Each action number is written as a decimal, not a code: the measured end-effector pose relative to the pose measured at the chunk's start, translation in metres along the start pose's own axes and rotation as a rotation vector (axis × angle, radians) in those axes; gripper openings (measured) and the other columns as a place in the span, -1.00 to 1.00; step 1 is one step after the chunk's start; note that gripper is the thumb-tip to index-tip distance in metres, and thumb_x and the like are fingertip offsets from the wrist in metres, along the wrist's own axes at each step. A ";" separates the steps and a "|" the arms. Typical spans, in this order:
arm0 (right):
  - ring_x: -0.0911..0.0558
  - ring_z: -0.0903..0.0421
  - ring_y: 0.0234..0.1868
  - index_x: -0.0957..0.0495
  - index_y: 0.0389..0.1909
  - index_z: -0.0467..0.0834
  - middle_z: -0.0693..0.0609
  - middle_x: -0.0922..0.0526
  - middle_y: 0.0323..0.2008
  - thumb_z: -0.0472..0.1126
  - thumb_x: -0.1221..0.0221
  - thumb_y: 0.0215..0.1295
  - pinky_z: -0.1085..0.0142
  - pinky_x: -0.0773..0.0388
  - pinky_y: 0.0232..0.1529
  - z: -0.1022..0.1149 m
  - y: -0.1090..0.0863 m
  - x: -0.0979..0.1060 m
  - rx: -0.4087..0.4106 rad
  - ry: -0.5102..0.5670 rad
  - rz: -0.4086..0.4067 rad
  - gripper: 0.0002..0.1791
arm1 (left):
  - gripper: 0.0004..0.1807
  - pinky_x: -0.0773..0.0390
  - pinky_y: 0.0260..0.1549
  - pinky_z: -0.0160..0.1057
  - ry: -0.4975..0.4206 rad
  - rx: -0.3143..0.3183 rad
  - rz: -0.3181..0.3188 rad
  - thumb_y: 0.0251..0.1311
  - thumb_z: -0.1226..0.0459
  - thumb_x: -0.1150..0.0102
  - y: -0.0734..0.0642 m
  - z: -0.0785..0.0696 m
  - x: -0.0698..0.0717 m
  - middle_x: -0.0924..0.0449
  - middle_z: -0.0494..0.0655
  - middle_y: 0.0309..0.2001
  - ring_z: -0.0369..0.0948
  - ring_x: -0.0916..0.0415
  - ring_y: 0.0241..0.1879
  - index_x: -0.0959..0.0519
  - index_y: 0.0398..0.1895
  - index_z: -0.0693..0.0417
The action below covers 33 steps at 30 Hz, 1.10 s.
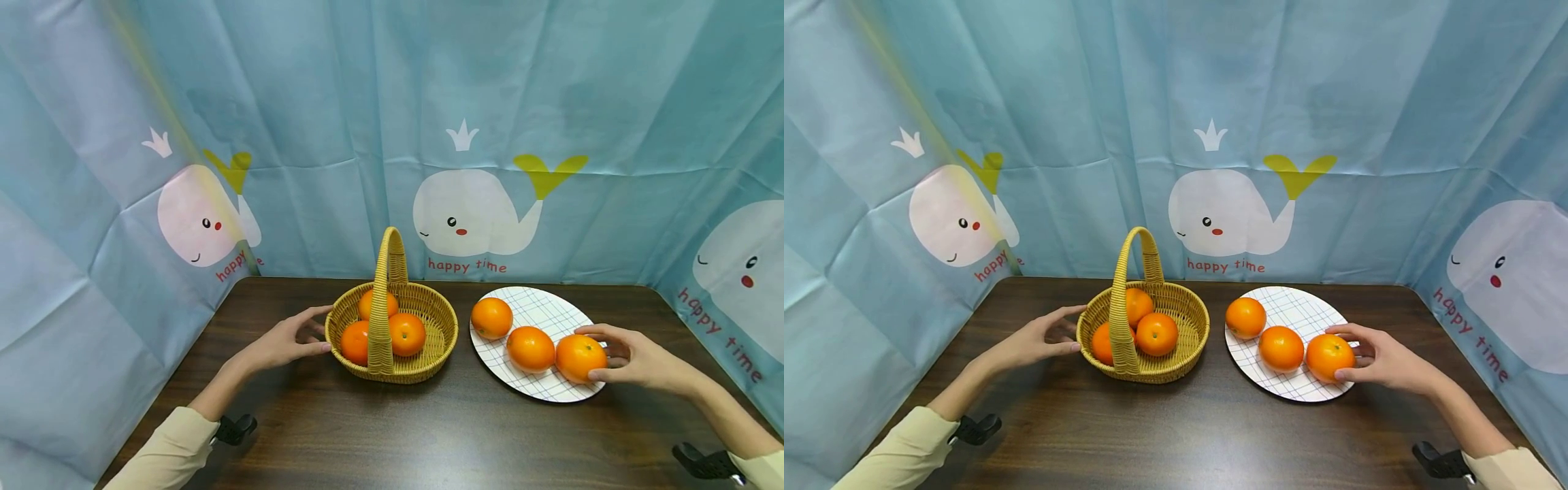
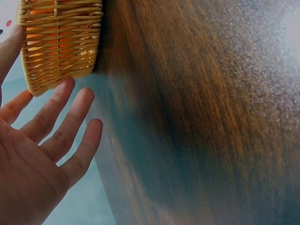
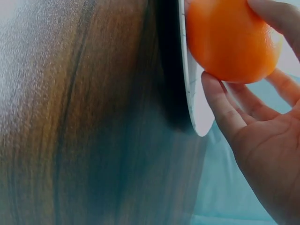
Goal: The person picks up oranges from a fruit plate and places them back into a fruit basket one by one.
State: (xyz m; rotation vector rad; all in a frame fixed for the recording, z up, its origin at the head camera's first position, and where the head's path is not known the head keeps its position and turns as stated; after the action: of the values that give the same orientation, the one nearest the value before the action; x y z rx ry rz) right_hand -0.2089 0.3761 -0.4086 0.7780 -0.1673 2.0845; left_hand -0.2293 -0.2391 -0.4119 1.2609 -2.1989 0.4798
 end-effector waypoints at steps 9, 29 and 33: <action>-0.64 0.18 0.01 -0.38 0.34 -0.35 -0.07 -0.55 0.13 -0.49 -0.43 0.13 0.30 -0.66 -0.11 0.006 -0.002 0.013 -0.002 -0.044 -0.059 -0.27 | -0.17 -0.66 -0.09 -0.10 -0.021 -0.004 0.001 0.37 0.12 -0.32 0.001 0.002 -0.002 -0.58 0.17 0.12 0.00 -0.66 -0.03 -0.14 0.58 0.10; -0.65 0.13 0.03 -0.40 0.36 -0.28 -0.14 -0.56 0.16 -0.51 -0.42 0.13 0.28 -0.65 -0.07 0.028 0.025 0.024 -0.010 -0.033 -0.135 -0.26 | -0.17 -0.65 -0.08 -0.13 -0.023 -0.026 -0.004 0.37 0.12 -0.31 0.000 0.003 -0.002 -0.58 0.20 0.13 0.02 -0.65 -0.02 -0.14 0.58 0.11; -0.66 0.11 0.03 -0.41 0.35 -0.25 -0.13 -0.56 0.18 -0.50 -0.43 0.12 0.29 -0.64 -0.05 0.031 0.032 0.023 -0.021 -0.029 -0.157 -0.26 | -0.17 -0.65 -0.08 -0.12 -0.025 -0.027 -0.001 0.37 0.12 -0.31 0.001 0.003 -0.001 -0.57 0.20 0.13 0.02 -0.65 -0.02 -0.14 0.58 0.11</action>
State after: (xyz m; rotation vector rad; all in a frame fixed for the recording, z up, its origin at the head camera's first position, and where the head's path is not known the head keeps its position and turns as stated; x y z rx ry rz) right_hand -0.2288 0.3611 -0.3655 0.7838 -0.1394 1.9217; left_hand -0.2304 -0.2395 -0.4153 1.2606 -2.2180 0.4339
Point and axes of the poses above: each hand's wrist, its own y-axis towards the middle knuckle, its own x-axis out of the back of the hand, z = x × y, the point moved 3 cm from there along y, towards the middle knuckle
